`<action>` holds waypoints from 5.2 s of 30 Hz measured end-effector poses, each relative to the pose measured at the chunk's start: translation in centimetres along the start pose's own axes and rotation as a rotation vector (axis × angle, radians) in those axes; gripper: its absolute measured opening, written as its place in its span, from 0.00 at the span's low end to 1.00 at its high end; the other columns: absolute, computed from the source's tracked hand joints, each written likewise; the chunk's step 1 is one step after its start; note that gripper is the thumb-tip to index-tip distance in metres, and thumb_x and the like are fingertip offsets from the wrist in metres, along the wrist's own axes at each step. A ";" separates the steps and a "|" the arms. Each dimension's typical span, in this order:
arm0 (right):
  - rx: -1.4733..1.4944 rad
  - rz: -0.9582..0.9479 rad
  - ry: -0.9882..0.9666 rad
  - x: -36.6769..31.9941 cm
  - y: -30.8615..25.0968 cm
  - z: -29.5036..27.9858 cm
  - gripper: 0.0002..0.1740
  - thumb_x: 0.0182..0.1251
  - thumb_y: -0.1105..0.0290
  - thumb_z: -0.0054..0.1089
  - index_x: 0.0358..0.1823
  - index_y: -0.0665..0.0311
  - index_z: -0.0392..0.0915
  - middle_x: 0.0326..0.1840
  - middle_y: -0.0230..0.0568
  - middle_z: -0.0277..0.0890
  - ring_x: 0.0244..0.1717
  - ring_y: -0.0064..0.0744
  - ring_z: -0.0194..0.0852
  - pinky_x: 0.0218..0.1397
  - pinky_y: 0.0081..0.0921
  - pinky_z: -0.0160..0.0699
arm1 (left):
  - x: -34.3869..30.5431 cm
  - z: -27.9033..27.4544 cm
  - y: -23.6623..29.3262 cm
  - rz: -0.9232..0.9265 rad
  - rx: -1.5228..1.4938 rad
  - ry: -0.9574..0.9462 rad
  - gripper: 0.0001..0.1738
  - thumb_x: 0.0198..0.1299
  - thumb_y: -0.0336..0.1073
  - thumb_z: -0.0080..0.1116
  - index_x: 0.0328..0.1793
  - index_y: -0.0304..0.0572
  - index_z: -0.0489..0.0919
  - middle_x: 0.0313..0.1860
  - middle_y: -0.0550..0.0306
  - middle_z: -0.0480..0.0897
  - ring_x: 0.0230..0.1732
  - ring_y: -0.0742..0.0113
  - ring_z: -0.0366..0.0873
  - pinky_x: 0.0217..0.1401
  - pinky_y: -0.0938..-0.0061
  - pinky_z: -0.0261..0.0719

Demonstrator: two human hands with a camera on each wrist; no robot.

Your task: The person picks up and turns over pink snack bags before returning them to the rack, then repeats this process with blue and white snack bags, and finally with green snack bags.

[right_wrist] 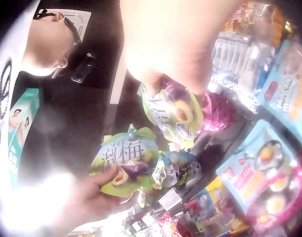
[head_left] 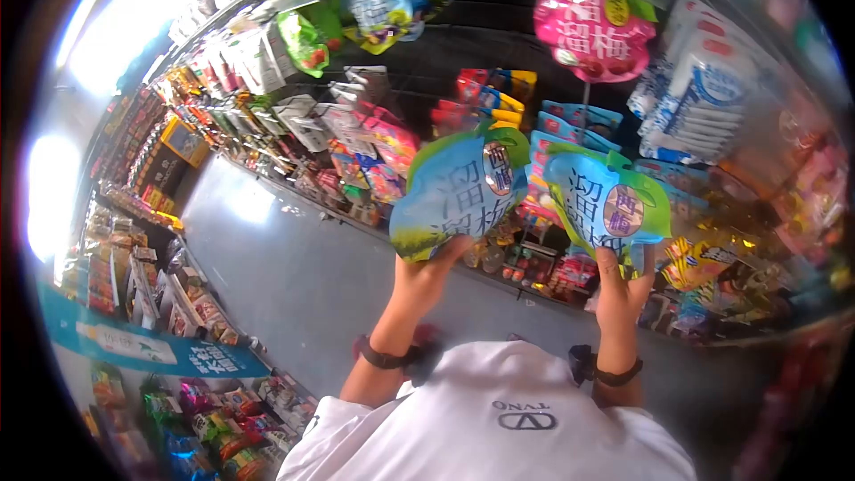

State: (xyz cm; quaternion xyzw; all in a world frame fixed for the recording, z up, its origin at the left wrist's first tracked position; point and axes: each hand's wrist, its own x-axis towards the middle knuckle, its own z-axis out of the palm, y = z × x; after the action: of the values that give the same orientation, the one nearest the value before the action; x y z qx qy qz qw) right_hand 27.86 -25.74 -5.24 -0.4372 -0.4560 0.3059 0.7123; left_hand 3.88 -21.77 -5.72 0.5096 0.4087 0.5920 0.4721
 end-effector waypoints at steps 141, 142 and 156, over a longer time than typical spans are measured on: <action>0.057 0.154 0.005 17.2 0.7 22.0 0.21 0.59 0.76 0.64 0.55 0.71 0.73 0.53 0.39 0.76 0.51 0.26 0.74 0.56 0.25 0.72 | 25.2 -11.3 -1.2 -0.192 -0.239 -0.630 0.15 0.55 0.31 0.68 0.45 0.34 0.79 0.36 0.63 0.82 0.37 0.77 0.77 0.42 0.77 0.76; 0.083 0.199 0.009 17.4 1.1 21.7 0.21 0.59 0.76 0.64 0.55 0.71 0.73 0.53 0.39 0.76 0.52 0.26 0.74 0.55 0.25 0.72 | 25.2 -11.0 -1.0 -0.189 -0.253 -0.594 0.15 0.55 0.31 0.68 0.46 0.34 0.78 0.37 0.62 0.82 0.38 0.77 0.77 0.43 0.77 0.76; 0.245 0.344 -0.163 19.0 2.4 20.6 0.26 0.53 0.83 0.64 0.56 0.72 0.72 0.52 0.41 0.78 0.49 0.28 0.78 0.52 0.26 0.78 | 26.4 -10.4 -0.4 -0.193 -0.269 -0.520 0.07 0.61 0.34 0.63 0.41 0.39 0.79 0.30 0.67 0.79 0.27 0.81 0.74 0.26 0.84 0.72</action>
State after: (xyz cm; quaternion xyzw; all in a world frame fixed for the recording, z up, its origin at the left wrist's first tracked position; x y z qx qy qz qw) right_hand 16.43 -1.76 3.97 -0.3925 -0.3903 0.5104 0.6582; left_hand -7.24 4.02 -1.86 0.5358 0.2387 0.4426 0.6782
